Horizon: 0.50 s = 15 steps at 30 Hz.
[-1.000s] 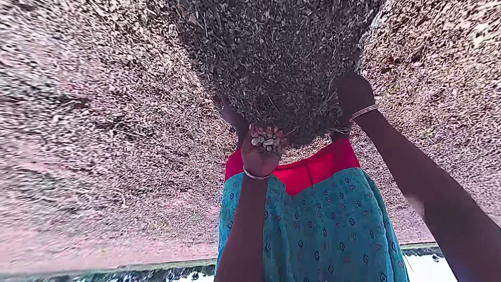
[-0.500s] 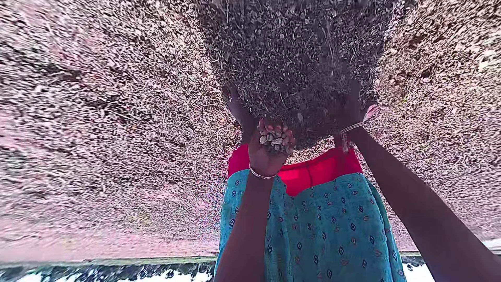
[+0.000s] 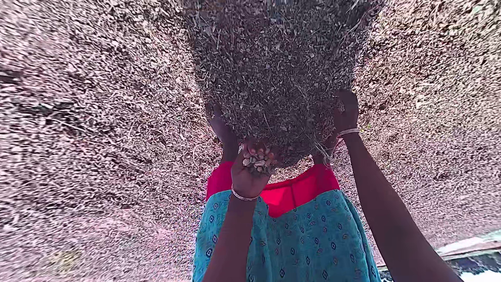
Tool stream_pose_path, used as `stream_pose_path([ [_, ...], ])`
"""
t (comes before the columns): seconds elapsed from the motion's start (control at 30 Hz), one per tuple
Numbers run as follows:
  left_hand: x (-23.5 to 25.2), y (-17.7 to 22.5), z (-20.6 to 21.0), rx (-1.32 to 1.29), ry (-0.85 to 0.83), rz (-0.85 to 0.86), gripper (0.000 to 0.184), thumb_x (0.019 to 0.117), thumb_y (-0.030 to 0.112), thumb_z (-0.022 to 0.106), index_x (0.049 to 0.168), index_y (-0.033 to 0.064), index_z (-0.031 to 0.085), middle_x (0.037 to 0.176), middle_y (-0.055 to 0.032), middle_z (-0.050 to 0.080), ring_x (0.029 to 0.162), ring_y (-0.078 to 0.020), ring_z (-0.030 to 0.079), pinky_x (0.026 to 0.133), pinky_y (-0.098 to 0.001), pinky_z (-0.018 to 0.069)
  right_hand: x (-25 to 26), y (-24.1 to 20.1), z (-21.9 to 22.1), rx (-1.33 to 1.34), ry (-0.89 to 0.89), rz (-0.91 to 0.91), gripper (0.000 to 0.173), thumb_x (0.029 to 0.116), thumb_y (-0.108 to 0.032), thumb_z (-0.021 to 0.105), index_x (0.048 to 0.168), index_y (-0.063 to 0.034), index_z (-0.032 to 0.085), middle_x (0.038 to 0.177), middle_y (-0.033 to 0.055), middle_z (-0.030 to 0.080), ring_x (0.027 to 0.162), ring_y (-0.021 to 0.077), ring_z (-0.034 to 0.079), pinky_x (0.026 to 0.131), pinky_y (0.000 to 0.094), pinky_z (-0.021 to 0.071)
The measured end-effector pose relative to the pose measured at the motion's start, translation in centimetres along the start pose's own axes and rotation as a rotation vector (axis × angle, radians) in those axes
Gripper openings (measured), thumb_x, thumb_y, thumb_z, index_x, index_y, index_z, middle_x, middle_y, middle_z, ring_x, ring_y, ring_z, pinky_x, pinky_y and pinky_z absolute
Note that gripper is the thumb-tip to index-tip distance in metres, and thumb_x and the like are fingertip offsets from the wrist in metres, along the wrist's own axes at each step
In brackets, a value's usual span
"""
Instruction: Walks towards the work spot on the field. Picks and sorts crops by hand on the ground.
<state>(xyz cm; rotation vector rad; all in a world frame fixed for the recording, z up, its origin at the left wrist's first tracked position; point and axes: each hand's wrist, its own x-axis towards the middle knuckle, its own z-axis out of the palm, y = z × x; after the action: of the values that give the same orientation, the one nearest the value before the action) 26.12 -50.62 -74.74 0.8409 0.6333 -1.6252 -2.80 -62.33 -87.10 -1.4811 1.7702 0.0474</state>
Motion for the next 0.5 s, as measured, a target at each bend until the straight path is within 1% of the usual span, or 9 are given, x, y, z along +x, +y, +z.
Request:
stream_pose_path([
  [0.03,-0.1,0.0,-0.1,-0.004,0.003,-0.001,0.034,0.1034,0.033,0.049,0.085,0.0189,0.074,0.083,0.0001,0.072,0.081,-0.0149,0.072,0.076,-0.0336,0.0614,2.1,0.1,-0.8,0.011,0.169,0.107,0.047,0.0932,-0.005,0.064,0.140,0.0002,0.060,0.151,0.0285,0.047,0.144,0.0390,0.043,0.117,0.0451,0.0381],
  [0.1,-0.5,-0.1,-0.1,0.001,0.007,-0.024,0.036,0.1039,0.035,0.050,0.086,0.0181,0.075,0.084,0.0002,0.072,0.082,-0.0143,0.072,0.077,-0.0330,0.0612,6.6,-0.2,-2.5,0.081,0.391,0.478,0.062,0.0985,-0.024,0.065,0.155,-0.0091,0.044,0.164,0.0246,0.029,0.150,0.0344,0.033,0.119,0.0404,0.0344],
  [0.17,-0.3,-0.2,0.0,0.009,-0.005,-0.036,0.037,0.1042,0.035,0.049,0.085,0.0169,0.075,0.083,-0.0004,0.072,0.082,-0.0145,0.072,0.076,-0.0331,0.0612,10.9,0.1,-3.1,0.191,0.519,0.739,0.071,0.0988,-0.041,0.064,0.160,-0.0172,0.037,0.167,0.0215,0.024,0.151,0.0361,0.031,0.117,0.0490,0.0331],
  [0.2,-0.2,-0.2,0.1,0.014,-0.002,-0.030,0.039,0.1046,0.034,0.048,0.084,0.0168,0.075,0.083,-0.0008,0.073,0.082,-0.0147,0.072,0.076,-0.0331,0.0615,12.3,0.1,-2.9,0.217,0.507,0.748,0.074,0.0983,-0.044,0.065,0.160,-0.0170,0.036,0.167,0.0215,0.023,0.152,0.0378,0.029,0.119,0.0535,0.0292],
  [0.27,-0.2,0.0,0.3,0.015,0.011,-0.011,0.041,0.1055,0.033,0.044,0.083,0.0171,0.075,0.083,-0.0005,0.073,0.081,-0.0142,0.072,0.075,-0.0326,0.0614,12.1,-1.1,-1.6,0.018,0.233,0.599,0.077,0.0985,-0.047,0.063,0.163,-0.0175,0.032,0.171,0.0216,0.011,0.154,0.0443,0.018,0.120,0.0633,0.0220],
  [0.3,-0.3,0.0,0.3,0.016,0.014,-0.007,0.043,0.1059,0.033,0.043,0.082,0.0174,0.075,0.082,0.0000,0.072,0.081,-0.0140,0.072,0.075,-0.0325,0.0614,10.6,-2.0,-0.7,-0.148,0.062,0.448,0.076,0.0966,-0.047,0.063,0.161,-0.0181,0.036,0.171,0.0215,0.009,0.154,0.0477,0.019,0.117,0.0660,0.0268],
  [0.33,-0.3,0.1,0.3,0.019,0.015,-0.001,0.043,0.1058,0.033,0.043,0.081,0.0179,0.074,0.082,0.0003,0.072,0.080,-0.0139,0.072,0.075,-0.0325,0.0613,8.6,-2.6,0.1,-0.260,-0.102,0.273,0.074,0.0945,-0.049,0.067,0.157,-0.0166,0.044,0.171,0.0221,0.011,0.153,0.0500,0.018,0.116,0.0679,0.0285],
  [0.4,-0.1,0.2,0.3,0.020,-0.010,0.007,0.039,0.1042,0.034,0.047,0.082,0.0187,0.075,0.082,0.0007,0.072,0.080,-0.0140,0.071,0.075,-0.0328,0.0613,3.6,-3.5,1.1,-0.350,-0.423,-0.014,0.066,0.0922,-0.049,0.072,0.148,-0.0188,0.056,0.170,0.0231,0.016,0.154,0.0545,0.011,0.115,0.0762,0.0223],
  [0.5,-0.1,0.3,0.3,0.010,-0.023,0.009,0.037,0.1041,0.033,0.048,0.083,0.0193,0.075,0.083,0.0008,0.073,0.082,-0.0138,0.072,0.076,-0.0330,0.0614,-3.0,-3.5,0.7,-0.367,-0.723,-0.121,0.047,0.0958,-0.041,0.070,0.141,-0.0292,0.064,0.172,0.0165,0.016,0.155,0.0502,0.013,0.114,0.0789,0.0211],
])
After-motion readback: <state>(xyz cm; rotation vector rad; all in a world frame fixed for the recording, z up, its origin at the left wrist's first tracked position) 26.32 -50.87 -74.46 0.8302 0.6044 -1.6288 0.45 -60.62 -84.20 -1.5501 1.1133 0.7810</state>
